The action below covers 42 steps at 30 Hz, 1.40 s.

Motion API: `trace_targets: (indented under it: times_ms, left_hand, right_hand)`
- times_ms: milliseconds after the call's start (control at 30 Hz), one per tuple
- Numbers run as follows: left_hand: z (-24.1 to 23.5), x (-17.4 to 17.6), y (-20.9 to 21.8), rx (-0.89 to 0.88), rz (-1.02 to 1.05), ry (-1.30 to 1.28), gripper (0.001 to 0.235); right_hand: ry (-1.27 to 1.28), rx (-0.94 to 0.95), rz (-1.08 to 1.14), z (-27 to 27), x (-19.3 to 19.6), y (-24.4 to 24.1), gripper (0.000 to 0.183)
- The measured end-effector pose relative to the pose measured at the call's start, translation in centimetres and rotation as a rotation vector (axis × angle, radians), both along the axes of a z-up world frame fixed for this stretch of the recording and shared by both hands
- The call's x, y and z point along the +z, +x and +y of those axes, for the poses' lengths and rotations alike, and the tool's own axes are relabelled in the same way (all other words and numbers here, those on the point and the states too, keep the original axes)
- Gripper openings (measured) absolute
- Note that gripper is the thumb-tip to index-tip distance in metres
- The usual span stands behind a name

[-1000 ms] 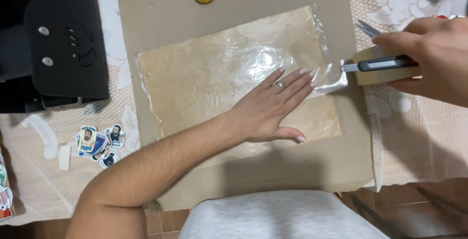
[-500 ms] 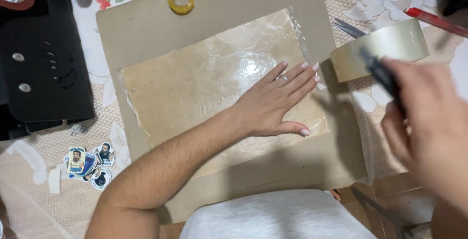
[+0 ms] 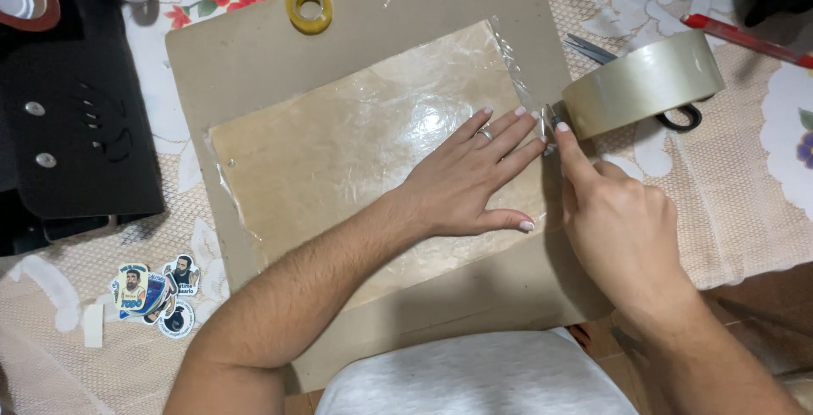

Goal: Applying multiple strips of clear adhesive tape to a brown protective sheet on a workbench near a heat press.

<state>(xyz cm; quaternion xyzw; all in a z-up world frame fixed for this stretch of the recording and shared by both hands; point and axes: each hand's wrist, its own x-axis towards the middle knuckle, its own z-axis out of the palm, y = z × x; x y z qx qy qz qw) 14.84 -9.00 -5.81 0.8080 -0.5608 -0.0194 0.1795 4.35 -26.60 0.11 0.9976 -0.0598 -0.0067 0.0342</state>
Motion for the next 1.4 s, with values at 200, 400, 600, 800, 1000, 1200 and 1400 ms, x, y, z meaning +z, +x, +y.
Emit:
trace_targets:
  times_ms: [200, 400, 600, 800, 1000, 1200, 1400]
  left_hand:
    - [0.0, -0.3, 0.0, 0.008, -0.023, 0.009, 0.098]
    - [-0.1, -0.3, 0.2, -0.004, 0.000, 0.003, 0.095]
    - [-0.4, 0.1, 0.2, -0.015, 0.013, 0.052, 0.097]
    - [-1.9, 0.3, -0.4, 0.046, -0.097, 0.120, 0.101]
    - [-1.6, 0.9, -0.3, 0.019, 0.002, 0.108, 0.092]
    - [-1.2, 1.2, -0.2, 0.004, 0.000, 0.146, 0.089]
    - [2.9, 1.8, 0.7, -0.036, 0.112, 0.125, 0.080]
  right_hand:
    - [-0.009, 0.040, 0.027, -0.5, -0.5, 0.5, 0.053]
    - [-0.064, 0.015, 0.224, -1.9, 1.6, -3.0, 0.056]
    - [-0.064, 0.029, 0.222, -6.3, 4.5, -5.5, 0.062]
    - [0.636, 0.051, -0.348, -12.6, 3.4, 0.4, 0.027]
    - [0.216, 0.620, -0.254, -16.3, 2.3, 7.8, 0.102]
    - [0.452, 0.429, -0.103, -19.6, -1.2, 8.5, 0.076]
    - [0.935, 0.212, -0.001, -25.6, -5.1, 7.8, 0.061]
